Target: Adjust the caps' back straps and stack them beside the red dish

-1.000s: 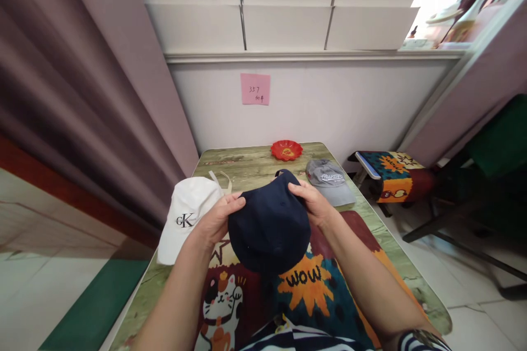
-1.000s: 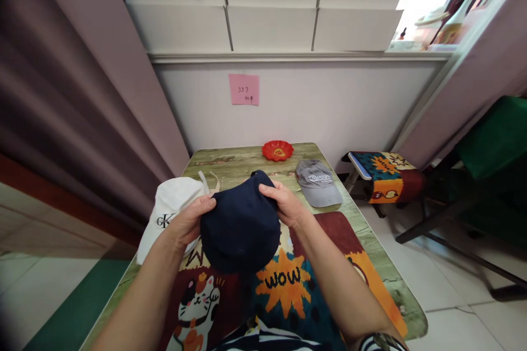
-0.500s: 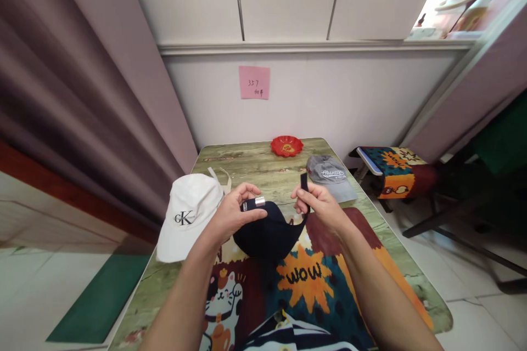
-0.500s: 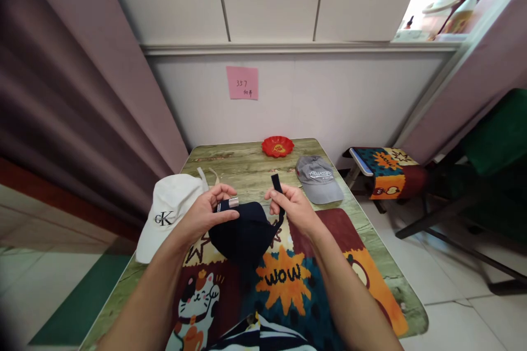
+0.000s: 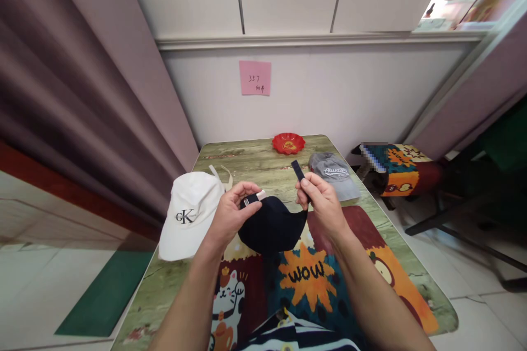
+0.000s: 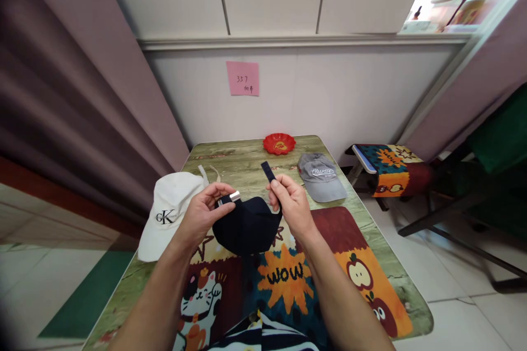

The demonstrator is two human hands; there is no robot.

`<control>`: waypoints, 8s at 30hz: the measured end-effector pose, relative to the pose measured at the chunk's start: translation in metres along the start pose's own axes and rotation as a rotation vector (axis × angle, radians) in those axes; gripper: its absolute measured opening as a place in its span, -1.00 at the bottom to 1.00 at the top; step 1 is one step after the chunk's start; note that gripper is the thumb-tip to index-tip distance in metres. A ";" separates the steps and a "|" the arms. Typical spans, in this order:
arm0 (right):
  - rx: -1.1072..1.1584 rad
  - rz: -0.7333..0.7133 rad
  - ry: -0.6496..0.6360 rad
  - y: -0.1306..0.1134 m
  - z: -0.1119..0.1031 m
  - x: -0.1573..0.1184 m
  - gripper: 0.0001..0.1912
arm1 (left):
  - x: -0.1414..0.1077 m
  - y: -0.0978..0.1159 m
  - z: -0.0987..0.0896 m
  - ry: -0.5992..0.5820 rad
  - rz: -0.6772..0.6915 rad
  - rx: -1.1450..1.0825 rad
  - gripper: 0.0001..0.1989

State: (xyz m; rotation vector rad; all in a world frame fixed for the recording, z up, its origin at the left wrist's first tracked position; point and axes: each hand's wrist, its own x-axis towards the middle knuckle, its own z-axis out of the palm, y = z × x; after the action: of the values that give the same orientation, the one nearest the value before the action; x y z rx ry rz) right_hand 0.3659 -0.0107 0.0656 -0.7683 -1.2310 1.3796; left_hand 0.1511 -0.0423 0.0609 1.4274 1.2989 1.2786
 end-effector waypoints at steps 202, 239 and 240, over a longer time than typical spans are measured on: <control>-0.420 0.044 -0.297 0.022 0.008 -0.003 -0.76 | -0.020 0.004 0.019 0.047 -0.341 -0.425 -0.74; -0.315 0.164 -0.296 0.025 0.007 0.001 -0.70 | -0.003 -0.008 -0.016 -0.254 -0.235 -0.178 -0.79; -0.353 0.148 -0.302 0.025 0.008 0.001 -0.70 | -0.002 -0.008 -0.015 -0.254 -0.231 -0.180 -0.79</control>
State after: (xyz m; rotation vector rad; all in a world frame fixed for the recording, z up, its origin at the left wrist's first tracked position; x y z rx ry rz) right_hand 0.3511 -0.0089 0.0438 -0.9316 -1.7141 1.4539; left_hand 0.1350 -0.0443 0.0556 1.2291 1.1120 0.9988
